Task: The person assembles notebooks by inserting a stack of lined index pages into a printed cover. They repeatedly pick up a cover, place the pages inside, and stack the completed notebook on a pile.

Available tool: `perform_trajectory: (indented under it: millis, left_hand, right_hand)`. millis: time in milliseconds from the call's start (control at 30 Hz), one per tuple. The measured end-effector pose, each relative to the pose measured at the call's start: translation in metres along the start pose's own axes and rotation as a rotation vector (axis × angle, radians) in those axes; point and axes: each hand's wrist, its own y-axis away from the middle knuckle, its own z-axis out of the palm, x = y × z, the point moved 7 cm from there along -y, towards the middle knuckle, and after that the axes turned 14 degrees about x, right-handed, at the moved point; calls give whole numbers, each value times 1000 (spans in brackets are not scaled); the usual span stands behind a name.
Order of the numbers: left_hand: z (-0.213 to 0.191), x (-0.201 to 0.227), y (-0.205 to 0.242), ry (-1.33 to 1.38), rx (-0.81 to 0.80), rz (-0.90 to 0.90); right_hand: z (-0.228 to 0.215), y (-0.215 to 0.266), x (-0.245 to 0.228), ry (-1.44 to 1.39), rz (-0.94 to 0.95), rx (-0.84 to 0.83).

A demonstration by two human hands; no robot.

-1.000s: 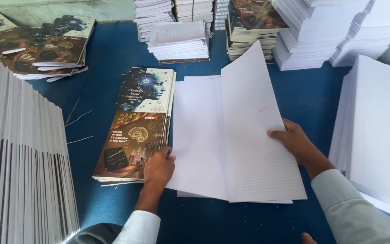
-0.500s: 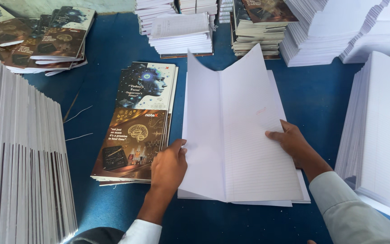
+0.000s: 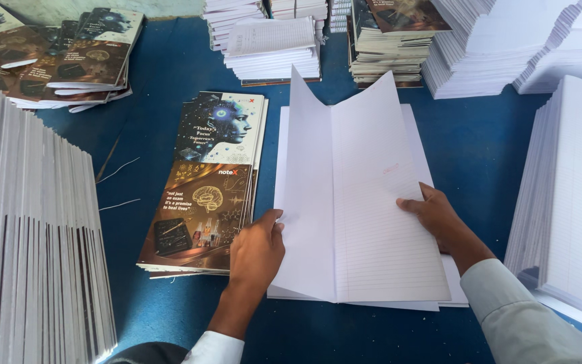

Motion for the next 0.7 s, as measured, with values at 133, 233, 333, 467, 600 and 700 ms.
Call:
perform_trajectory:
  millis: [133, 233, 333, 467, 600, 700]
  left_hand:
    - [-1, 2, 0, 10, -5, 4]
    - [-3, 6, 0, 40, 24, 42]
    - [-3, 7, 0, 52, 17, 34]
    - [-4, 8, 1, 29, -11, 3]
    - [-3, 8, 1, 38, -3, 12]
    - [-3, 9, 1, 53, 17, 41]
  right_hand:
    - [2, -3, 5, -13, -13, -5]
    - [4, -6, 10, -25, 2, 5]
    - [6, -11, 14, -60, 0, -9]
    - [7, -14, 17, -81, -3, -15]
    - [7, -13, 16, -66, 10, -1]
    - [6, -10, 14, -71, 1, -9]
